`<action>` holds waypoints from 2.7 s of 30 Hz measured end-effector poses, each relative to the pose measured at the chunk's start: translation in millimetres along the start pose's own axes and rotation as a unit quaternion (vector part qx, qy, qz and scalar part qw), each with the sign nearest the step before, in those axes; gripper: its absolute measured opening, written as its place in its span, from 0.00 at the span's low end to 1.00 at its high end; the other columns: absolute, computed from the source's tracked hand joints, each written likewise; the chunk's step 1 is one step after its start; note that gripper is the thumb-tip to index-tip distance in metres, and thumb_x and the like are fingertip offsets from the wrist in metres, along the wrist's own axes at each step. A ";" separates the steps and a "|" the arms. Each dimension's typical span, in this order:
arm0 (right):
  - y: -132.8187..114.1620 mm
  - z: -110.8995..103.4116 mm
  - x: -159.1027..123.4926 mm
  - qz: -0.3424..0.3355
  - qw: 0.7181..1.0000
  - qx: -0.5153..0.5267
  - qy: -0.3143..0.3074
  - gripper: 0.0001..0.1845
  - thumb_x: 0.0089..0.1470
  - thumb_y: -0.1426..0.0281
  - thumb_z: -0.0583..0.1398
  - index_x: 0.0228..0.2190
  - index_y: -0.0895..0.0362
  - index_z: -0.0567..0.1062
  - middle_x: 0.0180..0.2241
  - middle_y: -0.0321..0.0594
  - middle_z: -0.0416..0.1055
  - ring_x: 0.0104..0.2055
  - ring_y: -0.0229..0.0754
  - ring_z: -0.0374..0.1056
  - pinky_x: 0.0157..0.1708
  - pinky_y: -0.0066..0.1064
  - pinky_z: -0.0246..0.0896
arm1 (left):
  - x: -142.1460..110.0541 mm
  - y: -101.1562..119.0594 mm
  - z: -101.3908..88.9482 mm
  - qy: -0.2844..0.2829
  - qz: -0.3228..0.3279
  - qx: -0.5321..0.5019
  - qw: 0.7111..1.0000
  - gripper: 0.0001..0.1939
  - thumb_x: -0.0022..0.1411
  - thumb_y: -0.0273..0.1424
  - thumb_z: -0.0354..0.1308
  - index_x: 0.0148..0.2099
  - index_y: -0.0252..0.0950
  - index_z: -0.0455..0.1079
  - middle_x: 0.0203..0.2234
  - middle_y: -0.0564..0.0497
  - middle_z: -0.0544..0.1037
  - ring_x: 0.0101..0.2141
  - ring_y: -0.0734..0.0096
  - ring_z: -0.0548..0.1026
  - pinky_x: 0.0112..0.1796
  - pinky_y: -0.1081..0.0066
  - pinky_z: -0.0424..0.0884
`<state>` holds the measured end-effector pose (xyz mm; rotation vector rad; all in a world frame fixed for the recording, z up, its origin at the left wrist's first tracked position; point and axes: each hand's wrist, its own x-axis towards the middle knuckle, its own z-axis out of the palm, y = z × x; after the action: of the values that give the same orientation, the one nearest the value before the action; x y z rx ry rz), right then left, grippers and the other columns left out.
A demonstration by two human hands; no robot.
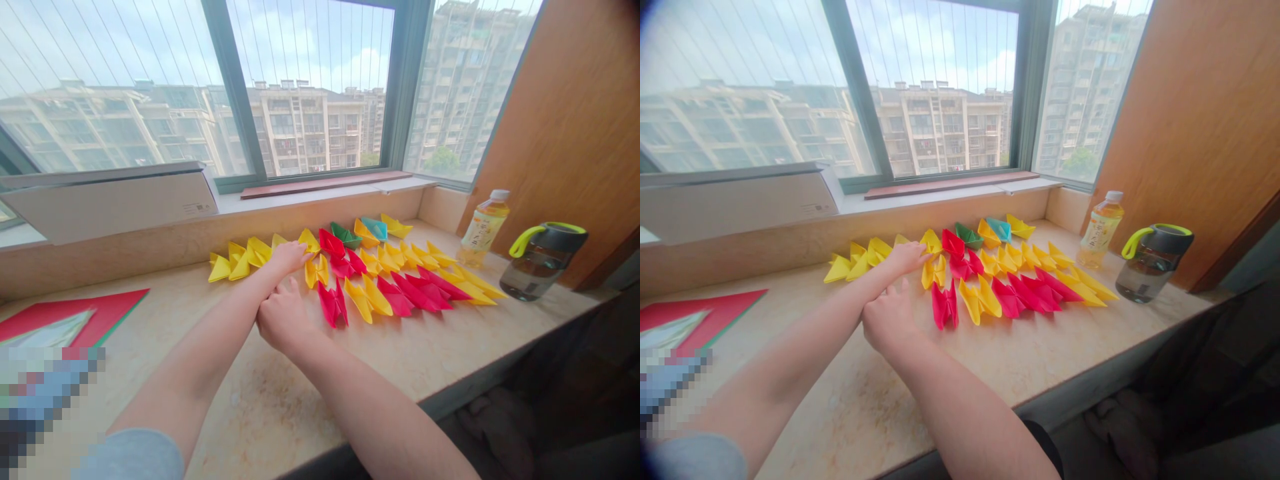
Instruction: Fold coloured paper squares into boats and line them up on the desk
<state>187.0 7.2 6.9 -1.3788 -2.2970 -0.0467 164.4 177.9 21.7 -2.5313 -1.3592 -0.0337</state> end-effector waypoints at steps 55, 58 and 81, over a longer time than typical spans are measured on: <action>0.0 1.7 -1.4 0.006 0.999 -0.032 0.001 0.17 0.63 0.74 0.53 0.31 0.56 0.82 0.34 0.46 0.80 0.42 0.47 0.71 0.60 0.47 0.45 | -198.4 -136.5 28.2 0.099 -0.235 -0.046 0.966 0.29 0.69 0.44 0.46 0.66 0.34 0.59 0.59 0.38 0.70 0.53 0.50 0.74 0.48 0.60 0.72; 3.8 3.6 0.1 0.018 0.999 -0.043 0.008 0.18 0.64 0.73 0.53 0.29 0.57 0.81 0.34 0.46 0.79 0.42 0.47 0.71 0.57 0.44 0.48 | -183.5 -129.4 30.9 0.073 -0.238 -0.058 0.967 0.27 0.70 0.42 0.47 0.65 0.35 0.60 0.60 0.38 0.68 0.53 0.53 0.74 0.48 0.63 0.71; 8.9 7.8 1.9 0.045 0.998 -0.036 0.013 0.16 0.65 0.70 0.53 0.35 0.55 0.80 0.35 0.45 0.79 0.44 0.48 0.72 0.59 0.45 0.44 | -159.8 -155.8 20.4 0.031 -0.186 0.038 0.981 0.22 0.68 0.21 0.41 0.60 0.30 0.66 0.48 0.33 0.78 0.51 0.51 0.75 0.49 0.59 0.70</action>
<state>190.9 15.1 -1.1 -1.5068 -2.2288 -0.1185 -55.3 134.3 13.4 -2.1624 -1.7526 -0.1285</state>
